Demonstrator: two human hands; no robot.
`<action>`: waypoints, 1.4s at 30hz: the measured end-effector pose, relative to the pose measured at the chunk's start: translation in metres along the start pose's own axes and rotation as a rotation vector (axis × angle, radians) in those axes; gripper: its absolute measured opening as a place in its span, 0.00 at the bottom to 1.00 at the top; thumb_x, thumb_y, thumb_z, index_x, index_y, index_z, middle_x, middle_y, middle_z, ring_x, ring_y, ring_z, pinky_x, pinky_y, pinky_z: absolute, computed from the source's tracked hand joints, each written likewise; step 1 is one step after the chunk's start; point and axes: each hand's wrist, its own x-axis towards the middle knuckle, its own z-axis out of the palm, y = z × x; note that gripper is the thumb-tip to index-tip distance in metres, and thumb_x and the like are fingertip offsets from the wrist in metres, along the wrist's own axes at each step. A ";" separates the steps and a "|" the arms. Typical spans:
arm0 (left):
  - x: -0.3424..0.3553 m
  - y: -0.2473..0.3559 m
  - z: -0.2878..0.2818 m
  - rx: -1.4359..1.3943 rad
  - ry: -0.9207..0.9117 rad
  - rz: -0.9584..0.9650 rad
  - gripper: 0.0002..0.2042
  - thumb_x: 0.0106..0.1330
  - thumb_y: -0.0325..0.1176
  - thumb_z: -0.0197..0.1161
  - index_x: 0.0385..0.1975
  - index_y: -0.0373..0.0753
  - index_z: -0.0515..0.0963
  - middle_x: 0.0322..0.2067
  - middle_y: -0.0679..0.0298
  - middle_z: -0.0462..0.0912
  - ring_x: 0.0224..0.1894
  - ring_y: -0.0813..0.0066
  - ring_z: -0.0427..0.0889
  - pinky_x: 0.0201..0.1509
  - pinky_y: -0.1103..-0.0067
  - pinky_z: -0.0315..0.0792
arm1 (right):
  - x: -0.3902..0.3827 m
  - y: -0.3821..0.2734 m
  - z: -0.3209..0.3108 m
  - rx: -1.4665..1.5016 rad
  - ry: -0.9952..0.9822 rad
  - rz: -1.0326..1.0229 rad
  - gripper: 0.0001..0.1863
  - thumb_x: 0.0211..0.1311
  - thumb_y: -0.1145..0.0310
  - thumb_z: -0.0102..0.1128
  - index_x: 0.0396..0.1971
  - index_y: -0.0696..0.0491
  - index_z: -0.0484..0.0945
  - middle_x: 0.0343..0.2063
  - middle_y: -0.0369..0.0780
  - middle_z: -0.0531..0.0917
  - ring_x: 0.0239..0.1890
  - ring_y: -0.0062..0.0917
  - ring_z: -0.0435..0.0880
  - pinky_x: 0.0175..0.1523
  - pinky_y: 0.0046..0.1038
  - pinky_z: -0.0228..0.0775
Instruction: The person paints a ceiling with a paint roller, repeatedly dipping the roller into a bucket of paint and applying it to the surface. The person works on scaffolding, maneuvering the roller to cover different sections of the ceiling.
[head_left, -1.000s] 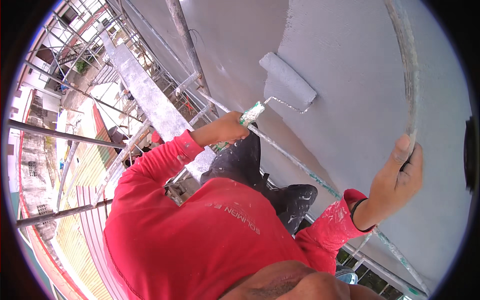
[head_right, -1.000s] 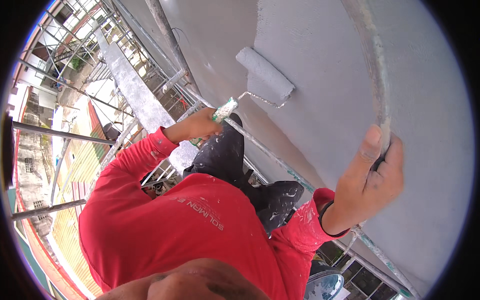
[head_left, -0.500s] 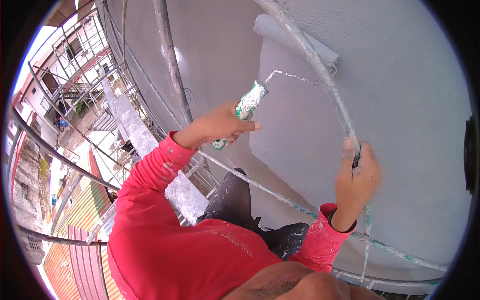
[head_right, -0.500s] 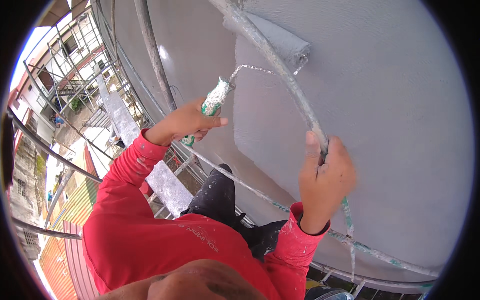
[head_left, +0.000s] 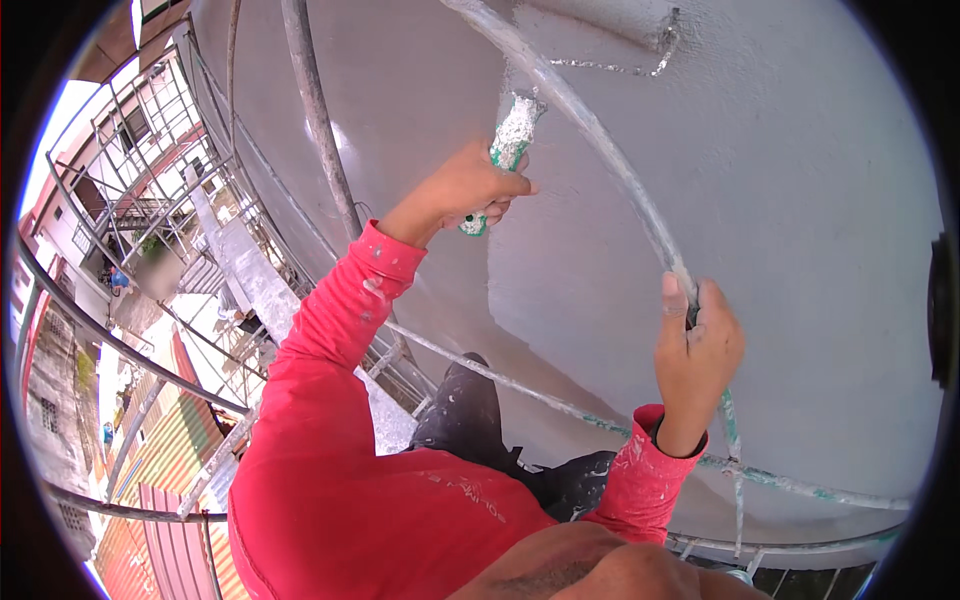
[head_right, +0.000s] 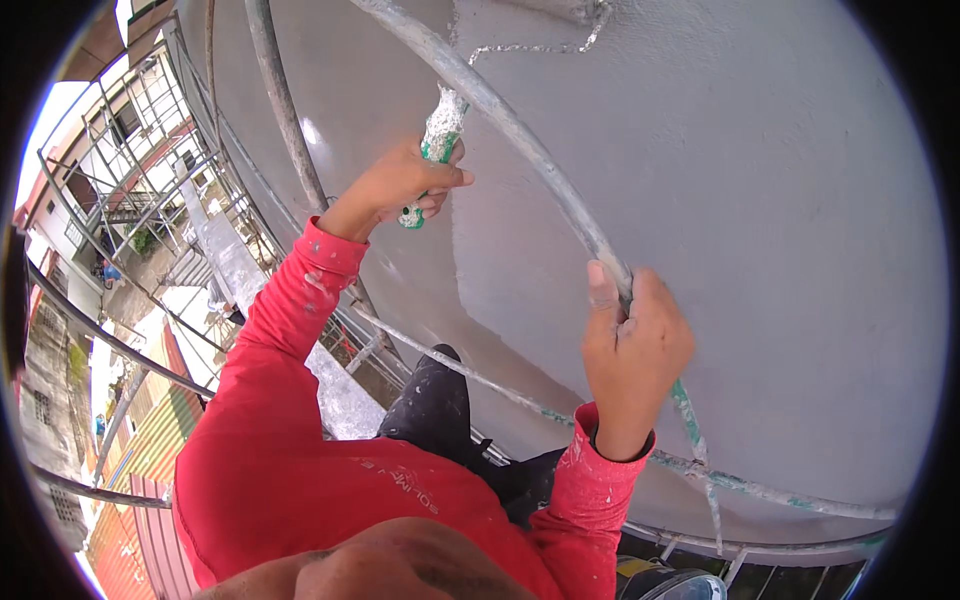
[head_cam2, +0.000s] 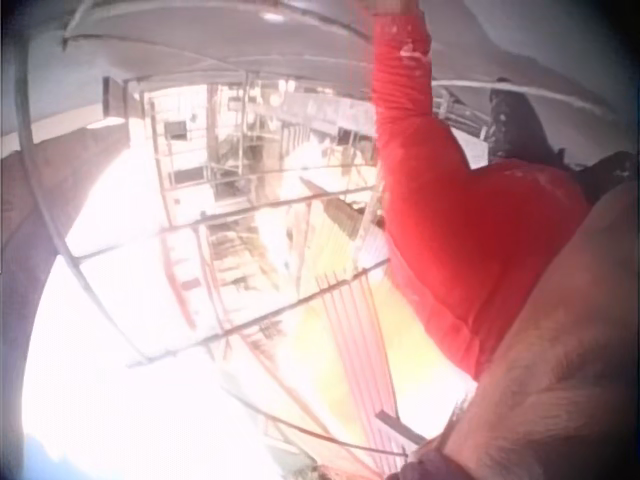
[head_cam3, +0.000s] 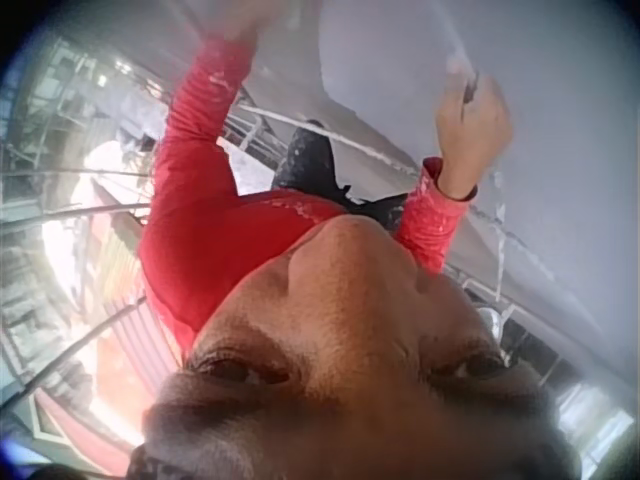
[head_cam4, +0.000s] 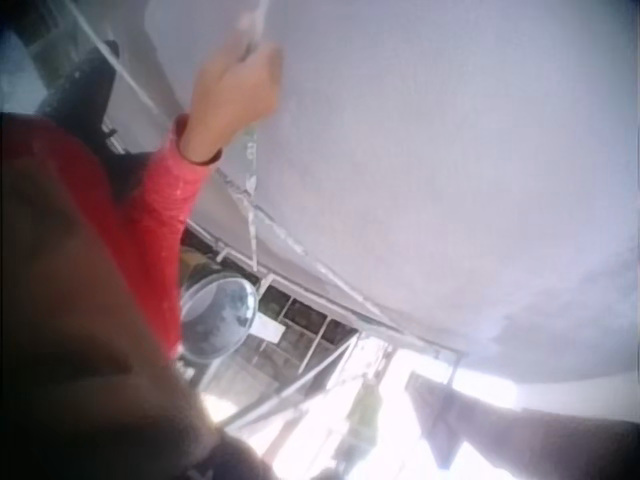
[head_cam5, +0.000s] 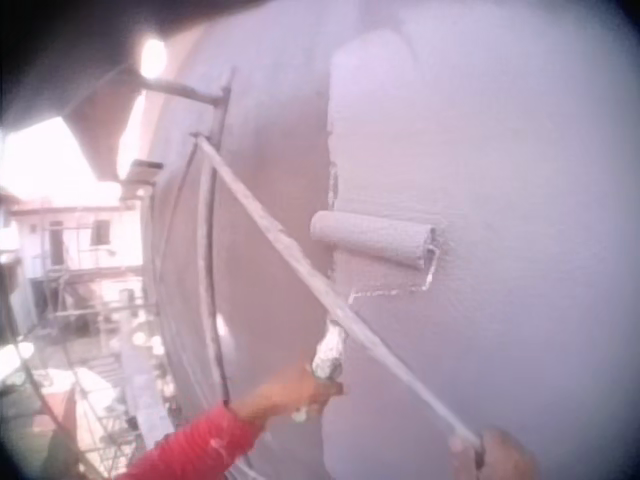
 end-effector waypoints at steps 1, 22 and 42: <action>-0.006 -0.016 0.003 -0.026 -0.008 -0.028 0.11 0.57 0.25 0.68 0.29 0.38 0.69 0.16 0.69 0.69 0.15 0.81 0.67 0.18 0.77 0.64 | 0.000 0.000 0.000 -0.002 -0.001 0.001 0.29 0.68 0.50 0.61 0.18 0.55 0.62 0.14 0.39 0.63 0.16 0.31 0.59 0.23 0.32 0.53; -0.053 -0.113 0.040 -0.241 0.136 -0.087 0.11 0.62 0.23 0.62 0.32 0.43 0.65 0.13 0.71 0.61 0.11 0.83 0.57 0.16 0.82 0.57 | -0.003 0.008 0.002 0.129 0.065 -0.008 0.20 0.56 0.52 0.65 0.21 0.56 0.78 0.17 0.43 0.80 0.21 0.42 0.82 0.27 0.41 0.71; -0.115 -0.153 0.080 -0.488 0.502 0.188 0.08 0.72 0.31 0.58 0.36 0.39 0.65 0.15 0.67 0.65 0.14 0.78 0.66 0.19 0.78 0.65 | 0.001 0.006 0.002 0.046 0.066 -0.020 0.18 0.61 0.55 0.66 0.25 0.55 0.76 0.16 0.41 0.75 0.18 0.37 0.75 0.23 0.36 0.63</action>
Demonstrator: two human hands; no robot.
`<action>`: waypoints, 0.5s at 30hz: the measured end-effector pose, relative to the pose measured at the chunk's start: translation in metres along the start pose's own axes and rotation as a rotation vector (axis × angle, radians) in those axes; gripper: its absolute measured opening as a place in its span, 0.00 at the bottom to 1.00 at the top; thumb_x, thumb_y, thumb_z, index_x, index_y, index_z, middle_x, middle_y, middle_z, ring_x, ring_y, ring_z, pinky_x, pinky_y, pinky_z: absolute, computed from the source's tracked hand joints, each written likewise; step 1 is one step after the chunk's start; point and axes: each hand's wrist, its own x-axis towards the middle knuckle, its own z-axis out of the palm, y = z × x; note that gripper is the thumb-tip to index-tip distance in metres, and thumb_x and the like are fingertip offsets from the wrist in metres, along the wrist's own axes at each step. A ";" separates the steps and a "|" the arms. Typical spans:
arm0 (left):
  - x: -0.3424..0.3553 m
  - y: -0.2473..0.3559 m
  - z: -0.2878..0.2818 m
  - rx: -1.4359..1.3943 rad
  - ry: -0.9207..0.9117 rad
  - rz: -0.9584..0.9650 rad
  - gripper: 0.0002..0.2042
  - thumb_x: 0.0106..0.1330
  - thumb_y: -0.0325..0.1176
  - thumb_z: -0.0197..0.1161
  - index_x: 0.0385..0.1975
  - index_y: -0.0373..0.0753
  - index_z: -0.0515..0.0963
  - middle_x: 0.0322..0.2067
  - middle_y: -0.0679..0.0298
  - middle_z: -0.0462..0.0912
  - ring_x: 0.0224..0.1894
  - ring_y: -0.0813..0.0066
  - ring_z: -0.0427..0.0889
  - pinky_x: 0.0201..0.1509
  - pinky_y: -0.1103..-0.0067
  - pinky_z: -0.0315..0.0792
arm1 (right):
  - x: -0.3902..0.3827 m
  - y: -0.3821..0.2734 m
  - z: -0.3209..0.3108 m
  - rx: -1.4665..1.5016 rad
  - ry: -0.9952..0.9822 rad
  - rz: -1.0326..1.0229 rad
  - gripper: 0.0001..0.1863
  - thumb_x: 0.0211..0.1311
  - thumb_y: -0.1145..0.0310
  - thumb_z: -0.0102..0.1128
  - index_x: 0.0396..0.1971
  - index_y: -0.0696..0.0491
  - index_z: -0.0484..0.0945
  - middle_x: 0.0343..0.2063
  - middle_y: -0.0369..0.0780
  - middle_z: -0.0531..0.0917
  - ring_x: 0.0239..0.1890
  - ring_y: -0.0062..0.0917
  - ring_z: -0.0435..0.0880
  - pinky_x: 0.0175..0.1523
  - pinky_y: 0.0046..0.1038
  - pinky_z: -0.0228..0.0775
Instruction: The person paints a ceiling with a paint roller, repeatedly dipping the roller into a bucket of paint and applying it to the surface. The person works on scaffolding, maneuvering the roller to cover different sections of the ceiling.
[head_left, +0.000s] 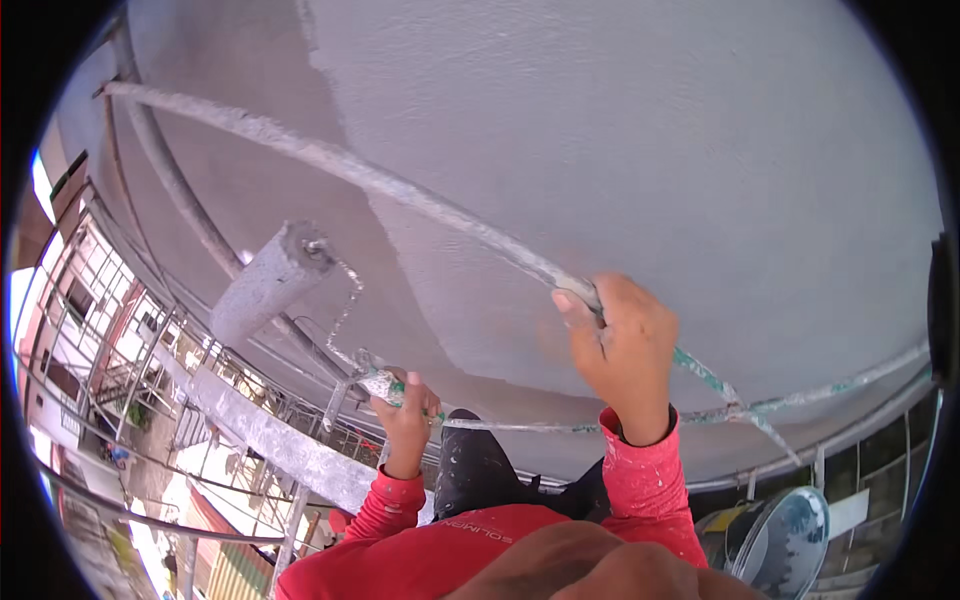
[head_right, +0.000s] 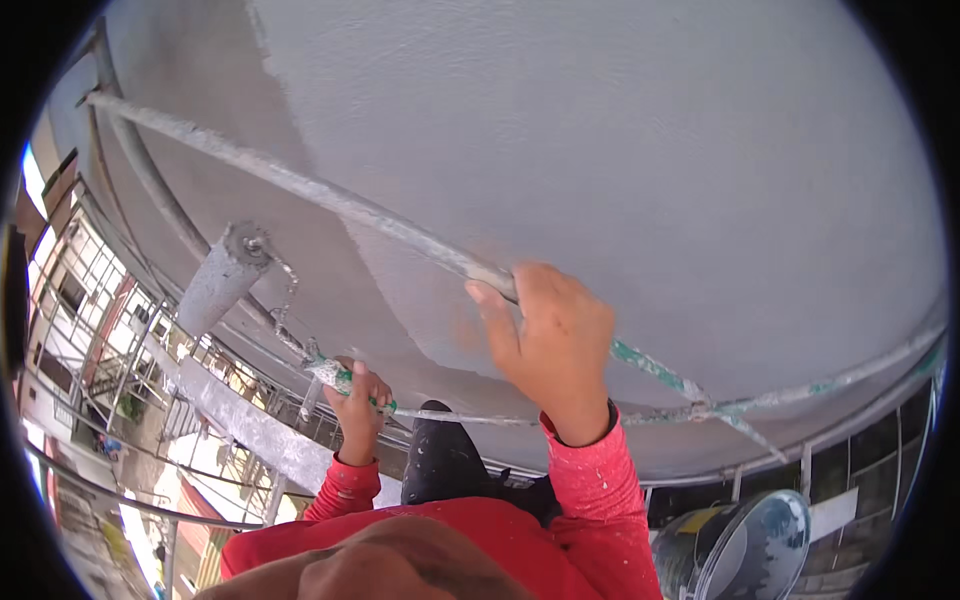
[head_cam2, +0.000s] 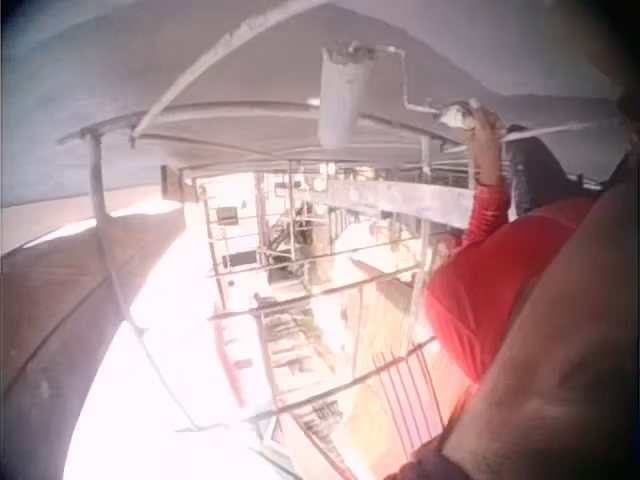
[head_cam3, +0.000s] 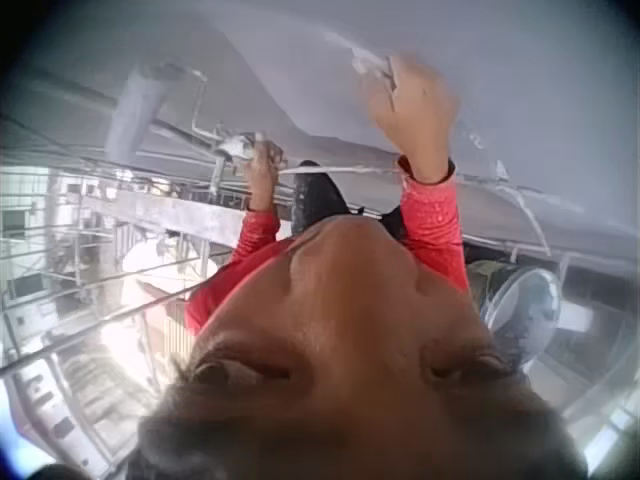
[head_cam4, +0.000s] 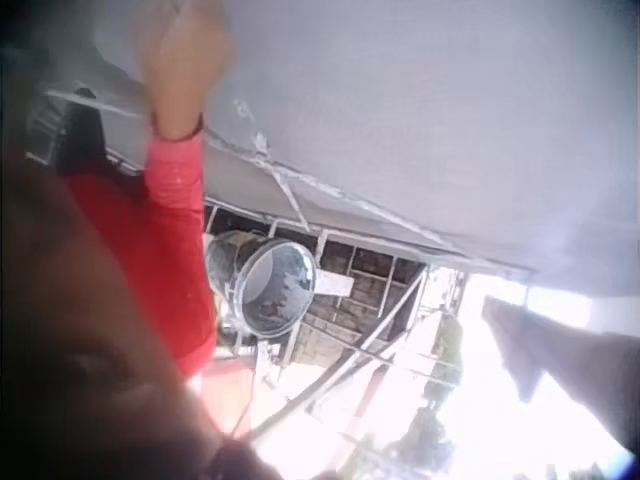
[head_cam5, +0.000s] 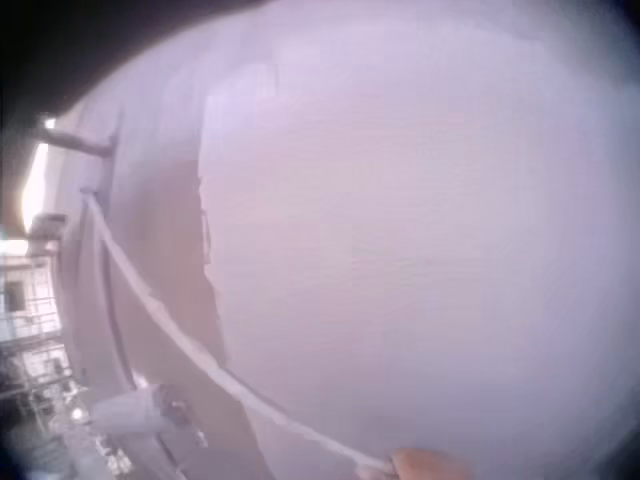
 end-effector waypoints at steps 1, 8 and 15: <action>-0.001 0.002 -0.005 -0.023 -0.019 0.037 0.09 0.74 0.34 0.56 0.36 0.37 0.65 0.16 0.66 0.67 0.15 0.77 0.68 0.19 0.78 0.65 | 0.000 -0.003 -0.001 -0.019 -0.014 -0.017 0.18 0.62 0.55 0.66 0.26 0.55 0.76 0.16 0.41 0.74 0.18 0.37 0.74 0.23 0.35 0.62; 0.003 0.056 0.000 0.034 -0.133 0.278 0.19 0.77 0.48 0.48 0.33 0.35 0.67 0.16 0.64 0.71 0.16 0.77 0.72 0.20 0.80 0.67 | -0.003 -0.007 0.001 -0.039 0.043 -0.091 0.16 0.64 0.57 0.65 0.31 0.56 0.78 0.18 0.40 0.76 0.19 0.35 0.75 0.25 0.33 0.63; 0.021 0.124 0.036 0.129 -0.319 0.359 0.14 0.75 0.40 0.56 0.30 0.36 0.70 0.15 0.68 0.73 0.17 0.81 0.74 0.22 0.82 0.66 | 0.001 -0.015 -0.009 -0.077 -0.064 -0.053 0.16 0.63 0.58 0.65 0.40 0.56 0.80 0.26 0.42 0.82 0.25 0.37 0.80 0.31 0.35 0.70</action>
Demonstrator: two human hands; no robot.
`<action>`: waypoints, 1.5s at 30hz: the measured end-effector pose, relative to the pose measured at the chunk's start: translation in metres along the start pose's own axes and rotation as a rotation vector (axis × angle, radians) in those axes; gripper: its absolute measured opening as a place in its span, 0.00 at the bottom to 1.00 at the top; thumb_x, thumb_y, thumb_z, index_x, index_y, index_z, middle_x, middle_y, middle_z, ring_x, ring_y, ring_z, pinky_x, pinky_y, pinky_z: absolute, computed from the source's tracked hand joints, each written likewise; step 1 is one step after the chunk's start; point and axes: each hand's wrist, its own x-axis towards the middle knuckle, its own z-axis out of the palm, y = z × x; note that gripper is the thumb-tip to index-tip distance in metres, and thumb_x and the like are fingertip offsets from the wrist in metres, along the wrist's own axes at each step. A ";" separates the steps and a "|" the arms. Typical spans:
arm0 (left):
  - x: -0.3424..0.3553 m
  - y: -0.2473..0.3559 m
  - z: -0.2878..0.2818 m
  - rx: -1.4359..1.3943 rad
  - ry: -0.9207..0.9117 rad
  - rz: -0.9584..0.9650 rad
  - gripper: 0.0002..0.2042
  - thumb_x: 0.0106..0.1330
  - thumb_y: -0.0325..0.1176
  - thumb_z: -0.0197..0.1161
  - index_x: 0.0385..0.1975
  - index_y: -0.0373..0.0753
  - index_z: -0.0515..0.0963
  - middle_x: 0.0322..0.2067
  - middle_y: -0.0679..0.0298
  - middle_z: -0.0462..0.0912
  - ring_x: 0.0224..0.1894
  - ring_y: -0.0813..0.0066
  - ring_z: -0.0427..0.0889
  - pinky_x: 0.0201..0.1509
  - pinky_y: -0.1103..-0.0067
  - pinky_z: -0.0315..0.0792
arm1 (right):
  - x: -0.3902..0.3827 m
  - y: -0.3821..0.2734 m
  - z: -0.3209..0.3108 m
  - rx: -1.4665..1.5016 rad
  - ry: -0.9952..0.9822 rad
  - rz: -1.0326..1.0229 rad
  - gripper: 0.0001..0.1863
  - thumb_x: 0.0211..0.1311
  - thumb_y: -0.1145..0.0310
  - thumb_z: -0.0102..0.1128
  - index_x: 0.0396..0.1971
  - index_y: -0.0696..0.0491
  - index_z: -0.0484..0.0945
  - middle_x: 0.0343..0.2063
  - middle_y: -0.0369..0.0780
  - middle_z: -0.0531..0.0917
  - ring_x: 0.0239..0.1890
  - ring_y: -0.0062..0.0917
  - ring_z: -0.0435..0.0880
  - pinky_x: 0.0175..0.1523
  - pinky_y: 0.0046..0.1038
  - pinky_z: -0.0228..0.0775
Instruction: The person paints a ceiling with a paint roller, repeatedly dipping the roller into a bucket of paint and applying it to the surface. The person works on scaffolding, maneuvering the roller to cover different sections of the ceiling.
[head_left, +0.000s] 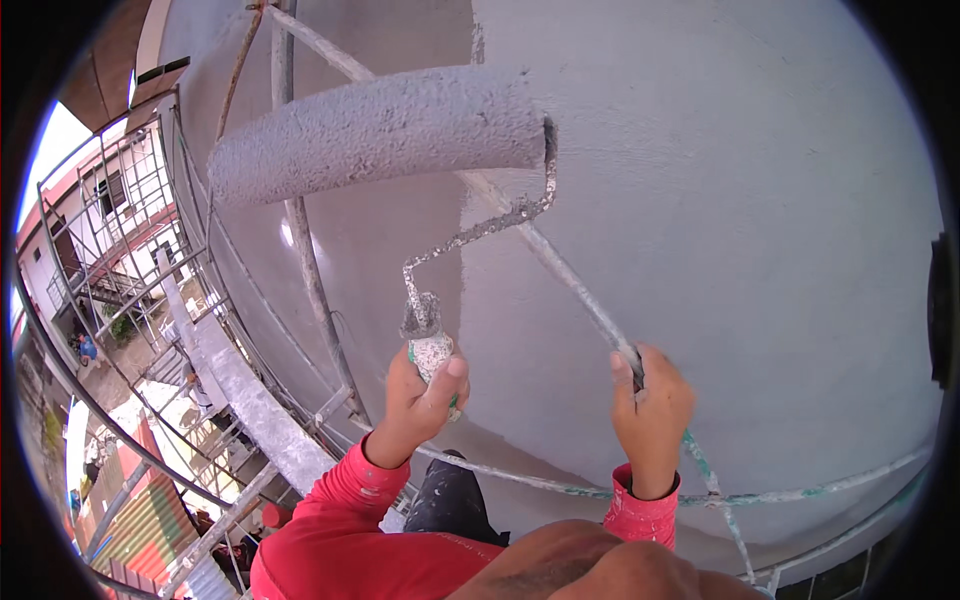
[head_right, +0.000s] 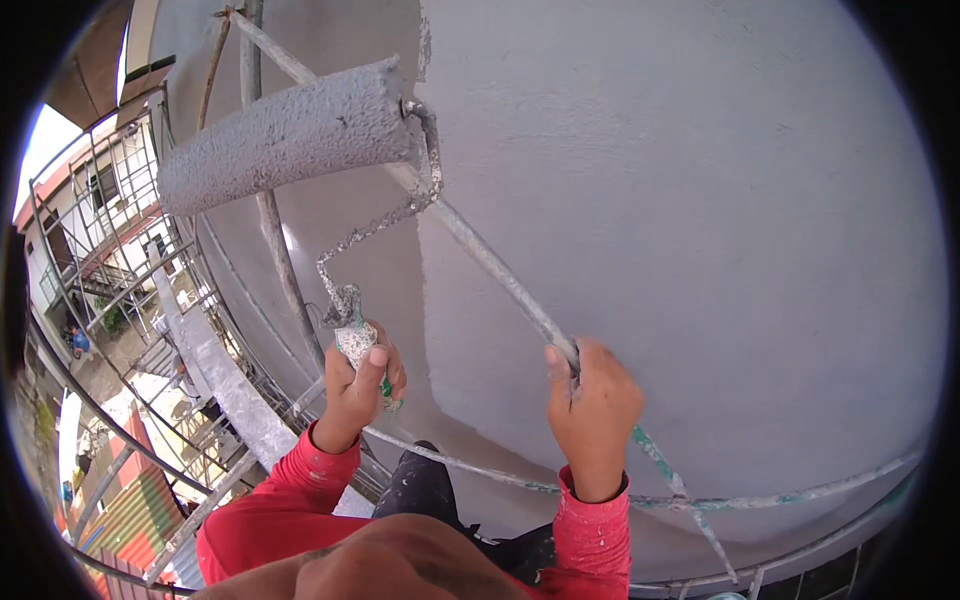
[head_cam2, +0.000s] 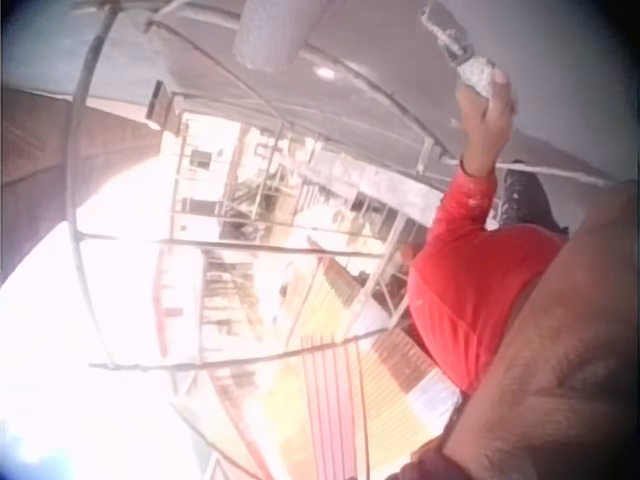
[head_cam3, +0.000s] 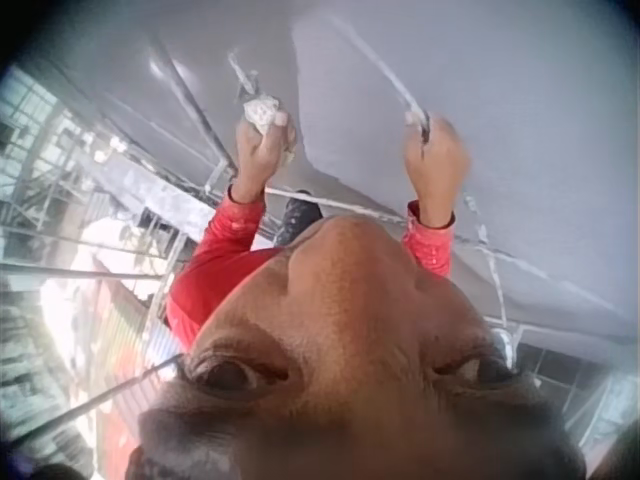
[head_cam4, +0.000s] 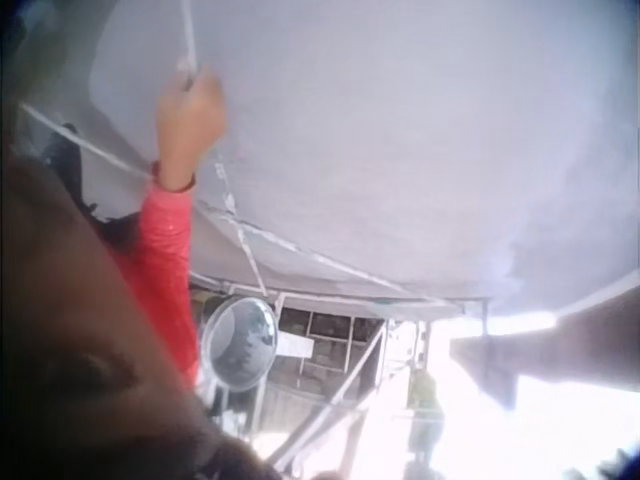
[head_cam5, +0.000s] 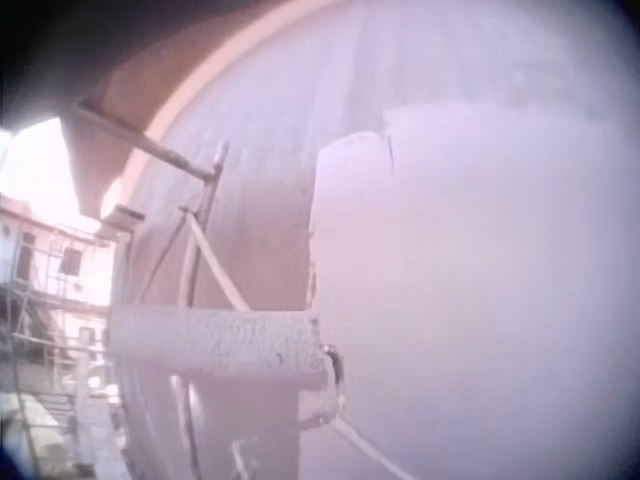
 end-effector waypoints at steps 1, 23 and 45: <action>0.007 0.007 0.005 -0.002 -0.032 0.012 0.14 0.74 0.39 0.57 0.29 0.36 0.70 0.15 0.68 0.74 0.17 0.81 0.74 0.22 0.82 0.67 | 0.001 -0.001 0.001 0.005 -0.007 -0.001 0.17 0.62 0.58 0.66 0.42 0.57 0.80 0.29 0.43 0.83 0.28 0.38 0.81 0.34 0.35 0.72; 0.104 0.074 0.105 0.308 -0.272 0.686 0.18 0.60 0.42 0.70 0.38 0.34 0.78 0.37 0.55 0.76 0.39 0.60 0.72 0.46 0.70 0.67 | 0.017 -0.060 -0.015 0.790 0.171 0.038 0.27 0.63 0.73 0.55 0.60 0.62 0.61 0.45 0.43 0.73 0.45 0.28 0.76 0.52 0.29 0.68; 0.299 0.056 -0.073 -1.183 -0.177 0.106 0.20 0.78 0.53 0.44 0.32 0.42 0.66 0.21 0.71 0.60 0.21 0.80 0.59 0.28 0.78 0.60 | 0.146 -0.158 0.024 1.414 -0.125 0.483 0.18 0.69 0.57 0.58 0.45 0.57 0.70 0.22 0.38 0.76 0.14 0.20 0.73 0.17 0.24 0.67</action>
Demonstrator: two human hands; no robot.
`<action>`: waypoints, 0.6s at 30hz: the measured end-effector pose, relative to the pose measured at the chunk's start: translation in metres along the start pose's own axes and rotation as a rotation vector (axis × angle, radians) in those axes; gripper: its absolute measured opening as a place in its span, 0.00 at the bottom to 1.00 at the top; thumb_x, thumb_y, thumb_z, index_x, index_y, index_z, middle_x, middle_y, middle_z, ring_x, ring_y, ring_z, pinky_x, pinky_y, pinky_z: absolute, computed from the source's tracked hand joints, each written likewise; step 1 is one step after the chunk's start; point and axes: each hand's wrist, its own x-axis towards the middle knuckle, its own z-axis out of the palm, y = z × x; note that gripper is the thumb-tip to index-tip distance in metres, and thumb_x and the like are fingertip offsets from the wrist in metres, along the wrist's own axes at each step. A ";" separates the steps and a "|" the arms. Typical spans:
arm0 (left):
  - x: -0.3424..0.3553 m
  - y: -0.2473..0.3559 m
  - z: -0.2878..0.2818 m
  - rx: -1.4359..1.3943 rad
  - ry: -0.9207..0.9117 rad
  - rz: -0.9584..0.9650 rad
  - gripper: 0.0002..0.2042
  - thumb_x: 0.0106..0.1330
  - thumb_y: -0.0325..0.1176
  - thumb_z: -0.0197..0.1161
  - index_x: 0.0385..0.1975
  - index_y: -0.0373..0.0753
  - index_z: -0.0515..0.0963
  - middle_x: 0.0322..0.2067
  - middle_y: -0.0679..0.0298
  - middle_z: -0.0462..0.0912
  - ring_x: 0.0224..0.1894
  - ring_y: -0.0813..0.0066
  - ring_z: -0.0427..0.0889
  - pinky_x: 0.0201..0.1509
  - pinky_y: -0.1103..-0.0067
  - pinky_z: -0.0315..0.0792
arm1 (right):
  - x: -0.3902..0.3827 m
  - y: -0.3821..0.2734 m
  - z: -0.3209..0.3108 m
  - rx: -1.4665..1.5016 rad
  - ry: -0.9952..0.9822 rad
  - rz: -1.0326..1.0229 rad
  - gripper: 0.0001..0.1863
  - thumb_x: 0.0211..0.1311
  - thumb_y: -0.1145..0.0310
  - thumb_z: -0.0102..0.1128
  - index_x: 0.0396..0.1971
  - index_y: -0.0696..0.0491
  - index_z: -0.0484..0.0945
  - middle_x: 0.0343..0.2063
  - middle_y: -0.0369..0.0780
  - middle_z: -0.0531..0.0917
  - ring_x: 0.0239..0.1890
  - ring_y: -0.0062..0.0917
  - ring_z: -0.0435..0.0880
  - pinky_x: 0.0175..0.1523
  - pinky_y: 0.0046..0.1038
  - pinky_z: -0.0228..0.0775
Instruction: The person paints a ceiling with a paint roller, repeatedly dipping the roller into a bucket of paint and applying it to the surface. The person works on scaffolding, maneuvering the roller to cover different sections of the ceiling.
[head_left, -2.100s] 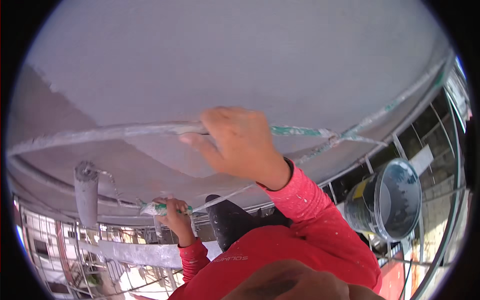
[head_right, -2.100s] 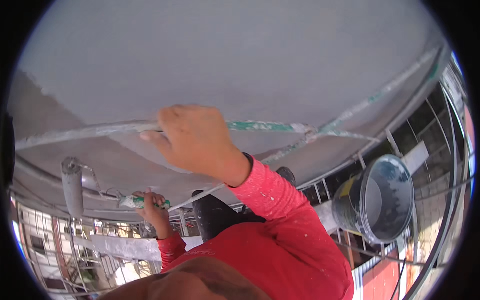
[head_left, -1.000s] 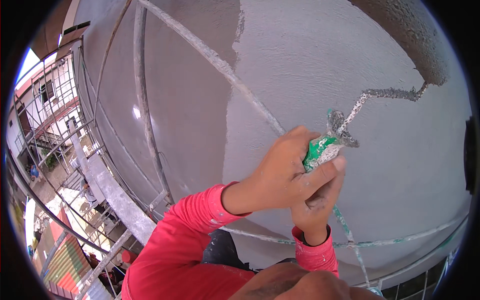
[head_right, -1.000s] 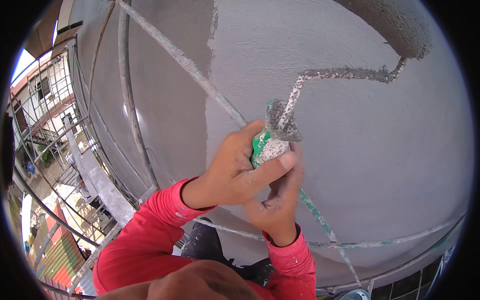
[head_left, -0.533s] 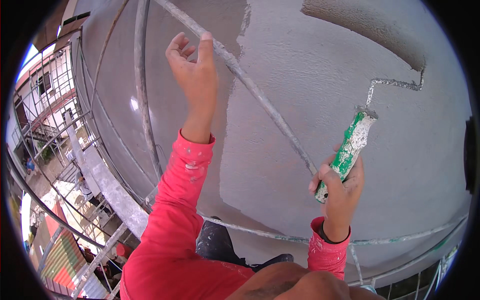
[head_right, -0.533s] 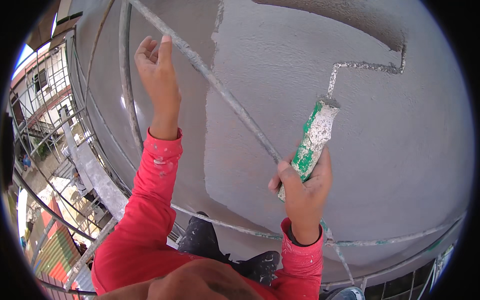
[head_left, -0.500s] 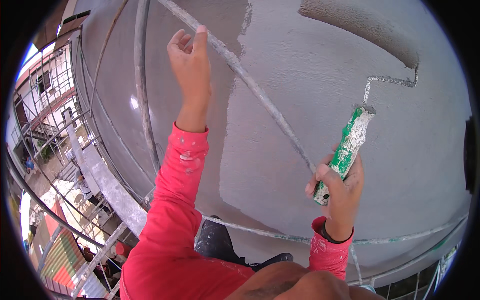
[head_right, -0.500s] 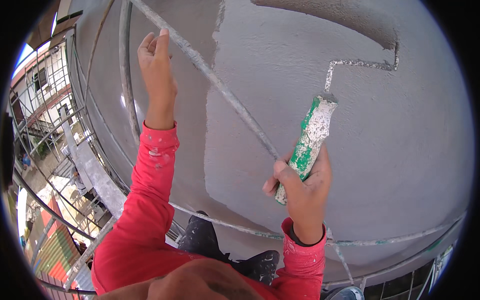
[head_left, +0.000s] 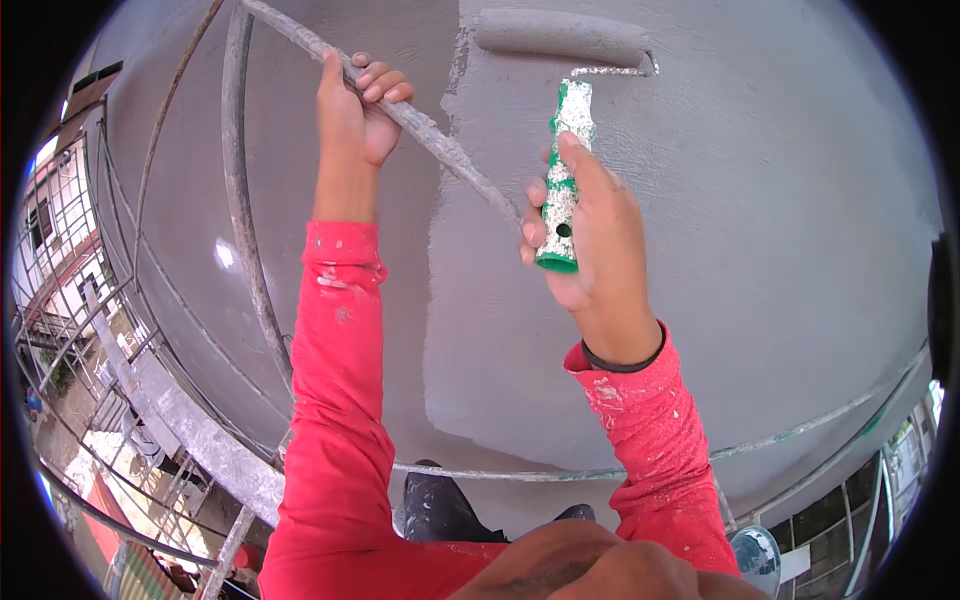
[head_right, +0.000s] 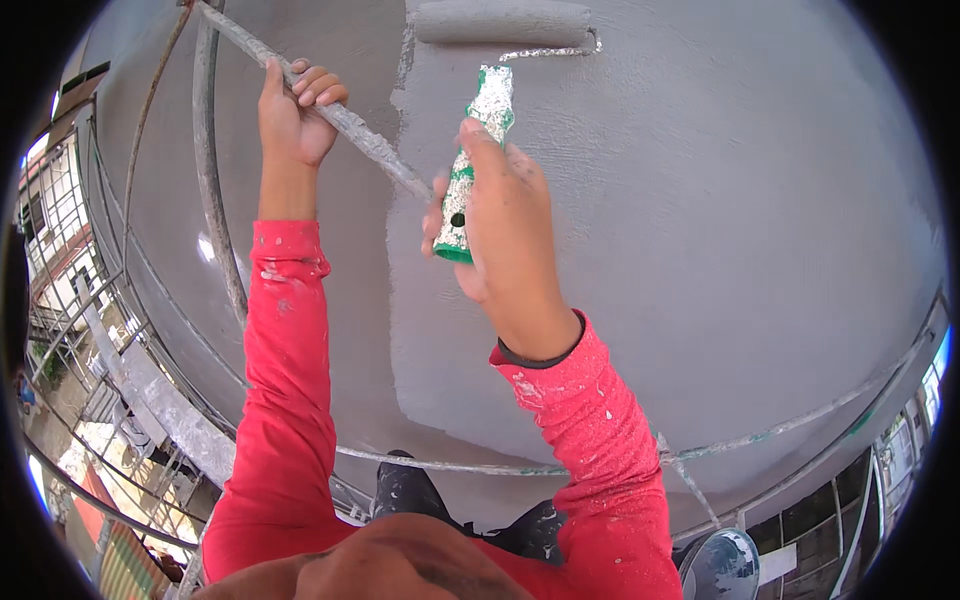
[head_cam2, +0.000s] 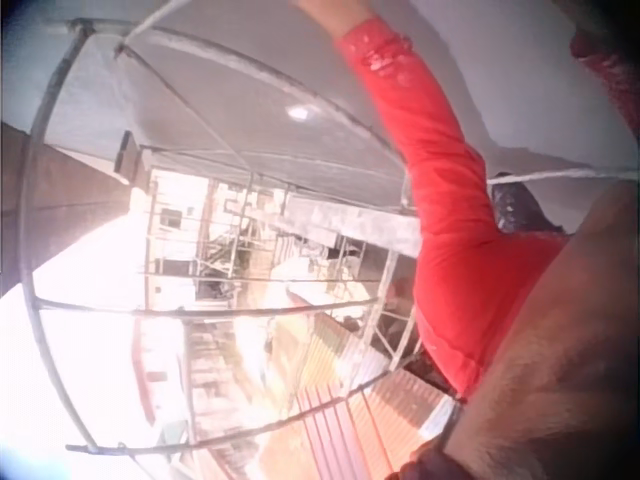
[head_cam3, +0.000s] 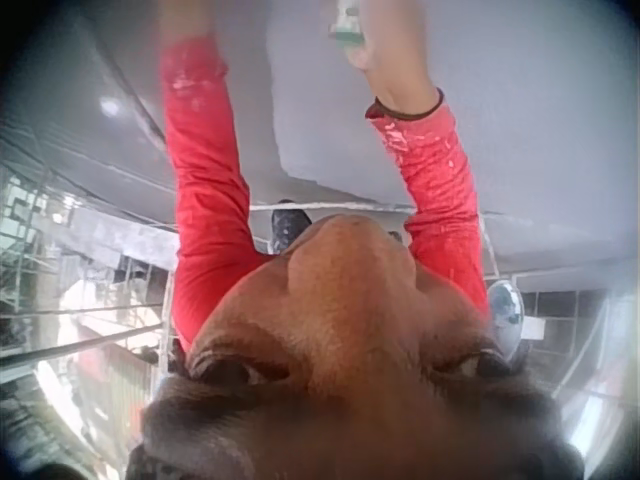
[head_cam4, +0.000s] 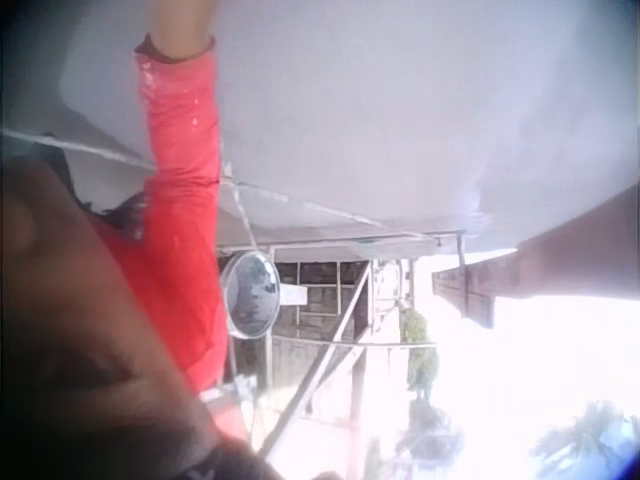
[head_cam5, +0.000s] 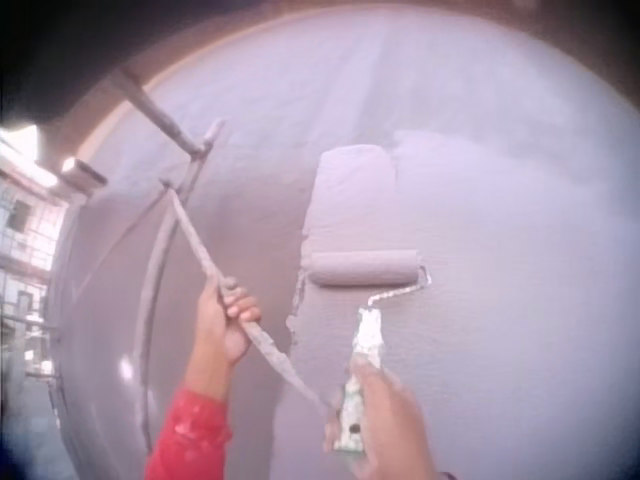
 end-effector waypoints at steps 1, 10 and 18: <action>-0.001 0.000 0.003 0.009 0.014 0.006 0.20 0.78 0.53 0.44 0.32 0.42 0.65 0.21 0.71 0.60 0.21 0.80 0.59 0.28 0.77 0.60 | 0.007 -0.002 0.010 0.022 0.003 -0.035 0.17 0.69 0.58 0.57 0.43 0.57 0.70 0.22 0.38 0.76 0.15 0.21 0.73 0.18 0.24 0.67; -0.007 0.004 0.014 0.074 0.119 0.045 0.19 0.79 0.51 0.44 0.32 0.42 0.65 0.22 0.71 0.58 0.22 0.80 0.58 0.29 0.79 0.60 | 0.134 -0.053 0.061 0.130 -0.093 -0.309 0.14 0.72 0.57 0.50 0.37 0.55 0.70 0.20 0.39 0.73 0.16 0.28 0.73 0.18 0.31 0.67; -0.011 -0.001 0.022 0.034 0.117 0.040 0.19 0.79 0.51 0.43 0.33 0.42 0.64 0.22 0.71 0.58 0.22 0.80 0.58 0.29 0.79 0.60 | 0.217 -0.154 0.066 -0.076 -0.116 -0.432 0.09 0.72 0.63 0.48 0.36 0.53 0.68 0.18 0.39 0.72 0.14 0.26 0.71 0.14 0.26 0.61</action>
